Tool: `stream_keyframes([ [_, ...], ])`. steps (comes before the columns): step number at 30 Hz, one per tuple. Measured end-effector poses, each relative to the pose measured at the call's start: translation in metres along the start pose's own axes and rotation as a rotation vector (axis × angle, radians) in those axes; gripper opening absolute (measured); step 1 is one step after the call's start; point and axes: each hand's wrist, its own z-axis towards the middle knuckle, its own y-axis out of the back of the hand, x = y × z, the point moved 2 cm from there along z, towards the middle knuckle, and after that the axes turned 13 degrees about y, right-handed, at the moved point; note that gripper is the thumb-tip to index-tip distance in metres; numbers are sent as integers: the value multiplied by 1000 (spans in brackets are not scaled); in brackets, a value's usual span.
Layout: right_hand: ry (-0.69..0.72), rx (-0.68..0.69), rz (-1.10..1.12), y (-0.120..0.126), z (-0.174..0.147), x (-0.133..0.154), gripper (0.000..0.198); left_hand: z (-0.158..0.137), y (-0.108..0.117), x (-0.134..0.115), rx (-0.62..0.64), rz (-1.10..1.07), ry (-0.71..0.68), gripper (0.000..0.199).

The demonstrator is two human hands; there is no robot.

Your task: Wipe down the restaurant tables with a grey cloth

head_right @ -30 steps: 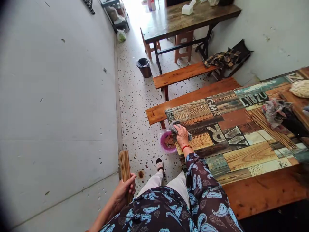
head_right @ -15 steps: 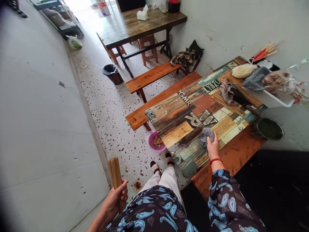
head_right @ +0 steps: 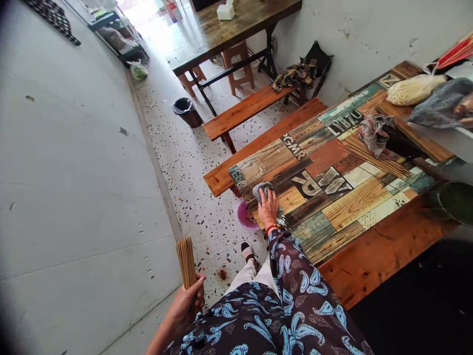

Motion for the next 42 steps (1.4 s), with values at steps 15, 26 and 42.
stream_keyframes([
  [15,12,-133,378,73,-12,9,53,-5,9,15,-14,-148,0,62],
  [26,-366,-187,-112,141,-148,-169,54,4,4,6,50,2,12,58],
  [42,-470,-388,512,-3,-54,43,53,-9,24,-7,0,20,-41,60],
])
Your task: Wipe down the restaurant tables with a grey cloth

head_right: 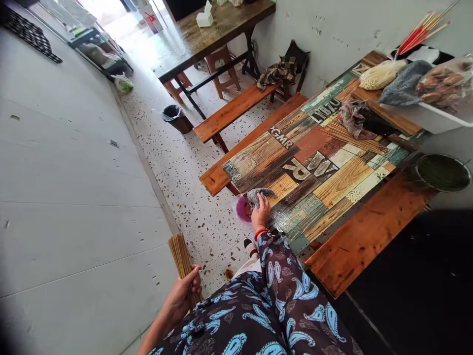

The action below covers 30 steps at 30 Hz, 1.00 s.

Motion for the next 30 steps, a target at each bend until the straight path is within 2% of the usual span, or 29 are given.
stream_keyframes([
  [2,13,19,47,11,10,6,53,2,5,-1,11,-10,-11,59],
  [5,36,29,96,62,7,3,54,9,12,-1,34,-22,-5,57],
  [8,100,128,19,127,-27,-16,54,18,20,1,42,-31,16,56],
  [10,162,258,-175,153,-61,-34,53,23,26,2,37,-41,25,54],
  [11,201,313,-284,157,-76,-42,52,26,29,3,33,-47,30,53],
  [13,287,404,-472,149,-98,-52,50,29,34,5,24,-60,39,53],
  [15,374,476,-585,121,-99,-50,52,30,38,6,17,-71,43,55],
  [19,476,539,-638,50,-57,-24,61,24,41,8,19,-83,44,59],
  [23,474,522,-562,-6,-12,7,64,16,43,13,6,-107,29,60],
  [26,456,543,-447,-25,17,23,61,12,46,19,-14,-148,39,62],
  [30,444,522,-401,-21,84,25,57,10,52,30,-21,-181,28,63],
])
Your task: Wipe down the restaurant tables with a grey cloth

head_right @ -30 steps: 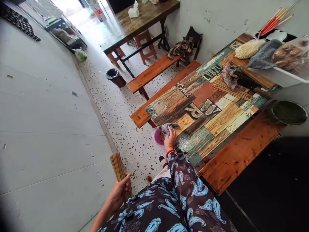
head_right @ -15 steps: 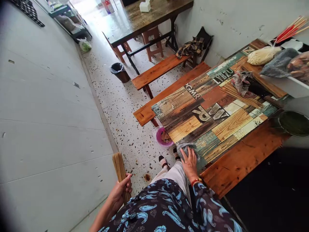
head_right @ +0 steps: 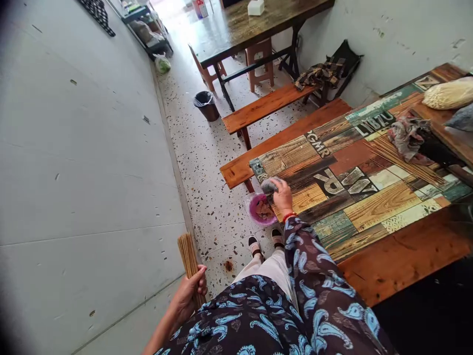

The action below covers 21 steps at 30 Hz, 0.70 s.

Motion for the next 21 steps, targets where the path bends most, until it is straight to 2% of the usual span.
stream_keyframes([
  [2,-9,-6,-4,15,25,-24,54,1,5,5,-8,-15,7,63],
  [4,-47,-14,-21,19,44,-41,53,1,9,10,-28,-28,19,63],
  [7,-88,-26,-52,-5,49,-34,57,-2,11,12,-70,-39,32,64],
  [9,-32,11,-62,-29,32,-9,60,-6,10,11,-82,-39,33,65],
  [11,70,89,-1,-45,1,23,58,-9,7,9,-77,-32,31,67],
  [14,159,180,146,-47,-55,58,45,-6,6,9,-59,-18,19,68],
  [17,99,115,116,-32,-96,64,45,10,6,7,-39,-16,16,73],
  [19,26,19,89,-10,-109,50,56,21,4,2,-9,-9,26,75],
  [21,-46,-90,71,23,-118,25,65,27,-1,-4,35,12,28,75],
])
